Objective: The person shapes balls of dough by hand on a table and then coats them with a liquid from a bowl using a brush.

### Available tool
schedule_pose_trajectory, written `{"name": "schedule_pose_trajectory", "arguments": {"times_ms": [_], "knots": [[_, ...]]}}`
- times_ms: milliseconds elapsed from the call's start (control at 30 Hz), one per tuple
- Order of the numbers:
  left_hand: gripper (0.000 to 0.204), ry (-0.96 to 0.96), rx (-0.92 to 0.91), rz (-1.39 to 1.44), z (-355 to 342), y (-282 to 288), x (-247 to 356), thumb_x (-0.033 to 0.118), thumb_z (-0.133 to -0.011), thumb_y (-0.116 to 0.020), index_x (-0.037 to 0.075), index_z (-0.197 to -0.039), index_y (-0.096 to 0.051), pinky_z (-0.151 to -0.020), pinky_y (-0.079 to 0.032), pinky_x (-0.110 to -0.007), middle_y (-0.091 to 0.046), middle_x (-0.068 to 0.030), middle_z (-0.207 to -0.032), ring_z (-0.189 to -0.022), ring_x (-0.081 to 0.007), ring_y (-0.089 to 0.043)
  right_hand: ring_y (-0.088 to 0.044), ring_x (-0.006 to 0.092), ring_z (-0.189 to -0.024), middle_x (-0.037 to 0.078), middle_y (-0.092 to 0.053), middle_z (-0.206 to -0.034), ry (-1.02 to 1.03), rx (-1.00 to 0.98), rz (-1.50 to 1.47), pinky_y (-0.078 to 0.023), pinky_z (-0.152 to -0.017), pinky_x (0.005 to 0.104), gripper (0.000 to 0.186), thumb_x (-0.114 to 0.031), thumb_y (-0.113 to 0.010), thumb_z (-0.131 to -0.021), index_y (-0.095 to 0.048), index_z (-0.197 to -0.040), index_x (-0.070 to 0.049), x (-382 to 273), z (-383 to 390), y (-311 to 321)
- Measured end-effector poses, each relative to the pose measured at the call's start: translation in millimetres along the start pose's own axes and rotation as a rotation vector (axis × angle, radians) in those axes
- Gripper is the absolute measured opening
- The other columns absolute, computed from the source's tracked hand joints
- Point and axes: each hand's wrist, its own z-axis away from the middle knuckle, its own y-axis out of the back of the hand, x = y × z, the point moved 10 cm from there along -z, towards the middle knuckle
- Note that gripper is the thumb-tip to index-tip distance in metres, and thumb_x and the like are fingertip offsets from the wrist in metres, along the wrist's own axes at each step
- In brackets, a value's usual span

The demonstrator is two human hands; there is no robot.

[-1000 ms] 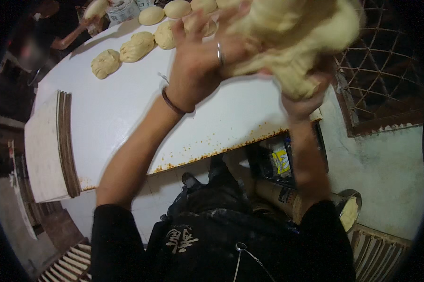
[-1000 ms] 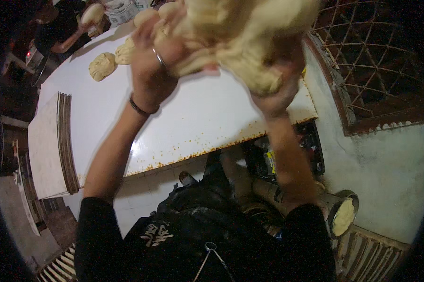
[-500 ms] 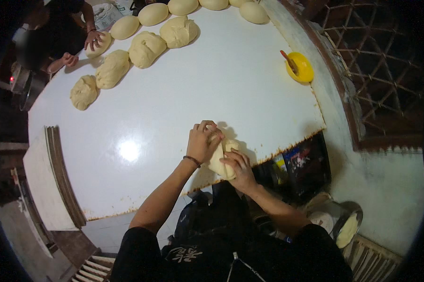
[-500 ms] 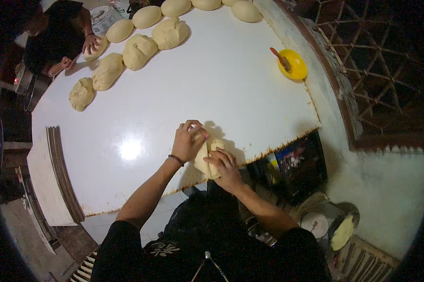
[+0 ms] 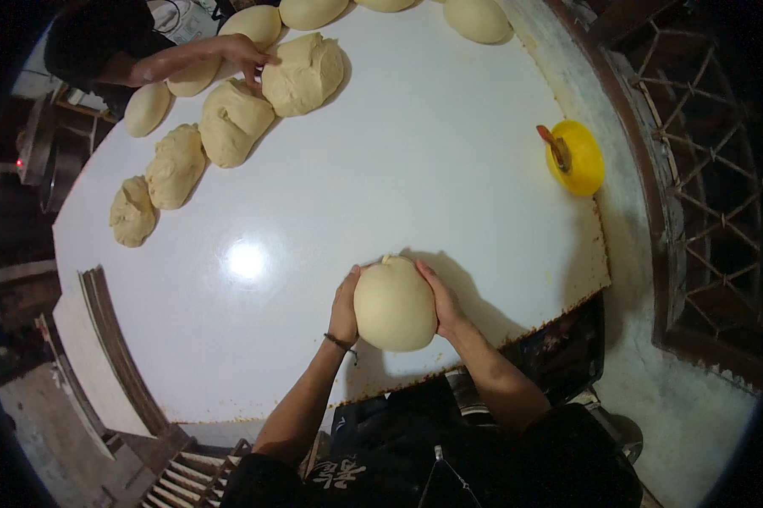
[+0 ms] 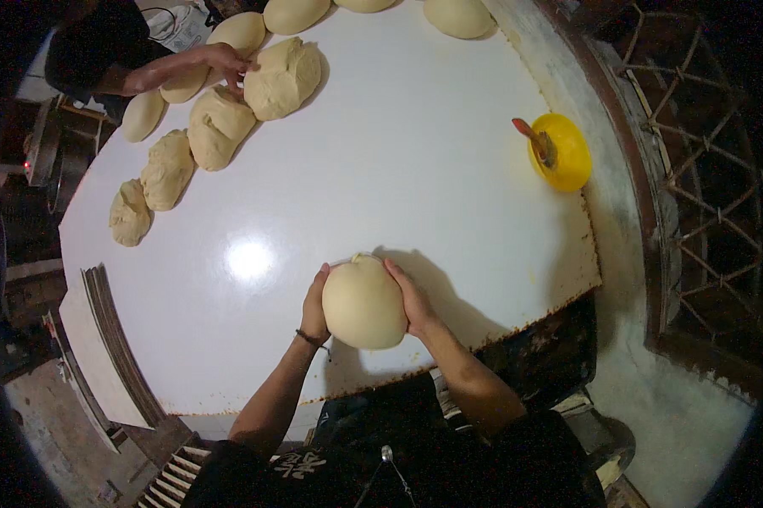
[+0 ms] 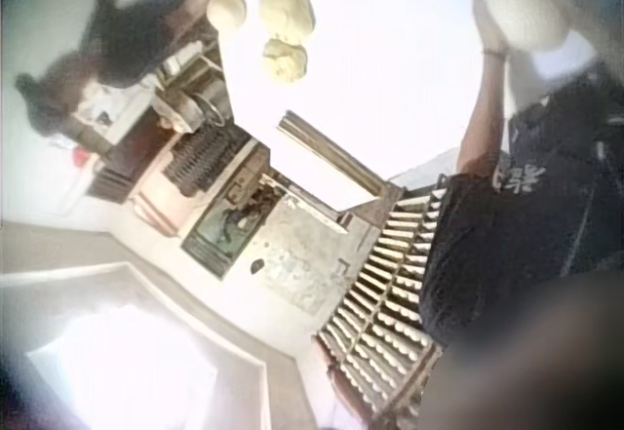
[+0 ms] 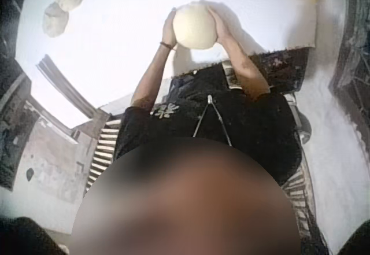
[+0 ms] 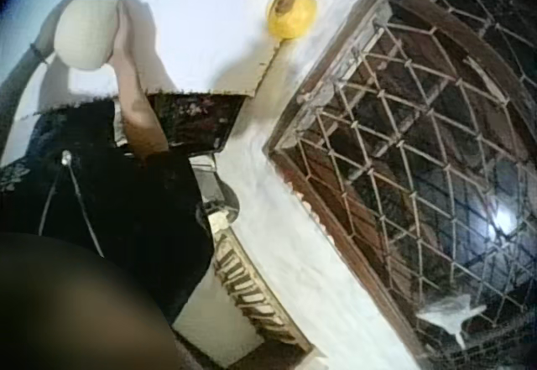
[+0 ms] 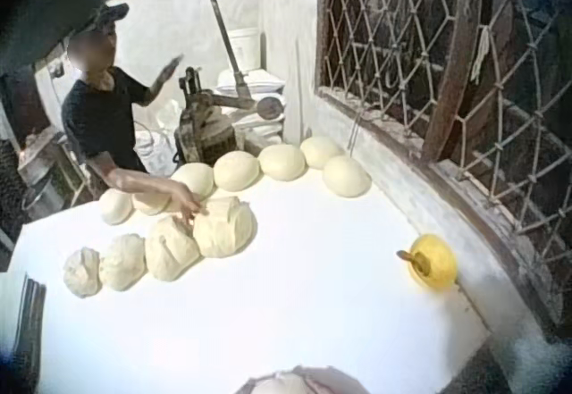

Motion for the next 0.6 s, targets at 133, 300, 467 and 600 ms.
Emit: {"name": "schedule_pose_trajectory", "arguments": {"times_ms": [133,300,467,600], "knots": [[0.066,0.178,-0.026,-0.287,-20,-10,42,0.051,-0.11,-0.035,-0.005,-0.133,-0.061,-0.104,-0.048,-0.036,-0.062,-0.0182,-0.135,-0.122,-0.0209,-0.059,-0.058,0.0268,-0.125,0.019,-0.063,-0.136,0.066,-0.004,0.561,-0.046,-0.105,0.0402,0.072,-0.065,-0.048,-0.101,-0.066,-0.133,-0.003,-59,-47,8],[0.065,-0.703,0.209,-0.666,-102,6,150,0.053,-0.107,-0.044,-0.004,-0.13,-0.064,-0.108,-0.045,-0.039,-0.065,-0.0247,-0.132,-0.127,-0.0313,-0.06,-0.058,0.0273,-0.125,0.012,-0.064,-0.137,0.596,-0.098,0.833,-0.038,-0.112,0.0393,0.063,-0.056,-0.04,-0.106,-0.077,-0.116,-0.006,-207,-101,-32],[0.07,-0.111,-0.061,-0.419,-121,20,90,0.059,-0.105,-0.045,-0.003,-0.132,-0.065,-0.101,-0.05,-0.036,-0.068,-0.02,-0.127,-0.117,-0.0245,-0.064,-0.059,0.0234,-0.12,0.012,-0.07,-0.125,0.211,-0.153,0.663,-0.038,-0.112,0.0359,0.072,-0.064,-0.034,-0.104,-0.073,-0.128,-0.008,-144,-116,-39],[0.064,-0.167,-0.037,-0.575,-36,20,54,0.058,-0.1,-0.052,-0.002,-0.111,-0.072,-0.085,-0.053,-0.036,-0.074,-0.0181,-0.096,-0.092,-0.0249,-0.069,-0.066,0.0206,-0.095,0.012,-0.073,-0.108,0.174,0.033,0.872,-0.051,-0.091,0.0378,0.061,-0.058,-0.047,-0.103,-0.074,-0.118,-0.005,-76,-68,-7]]}}
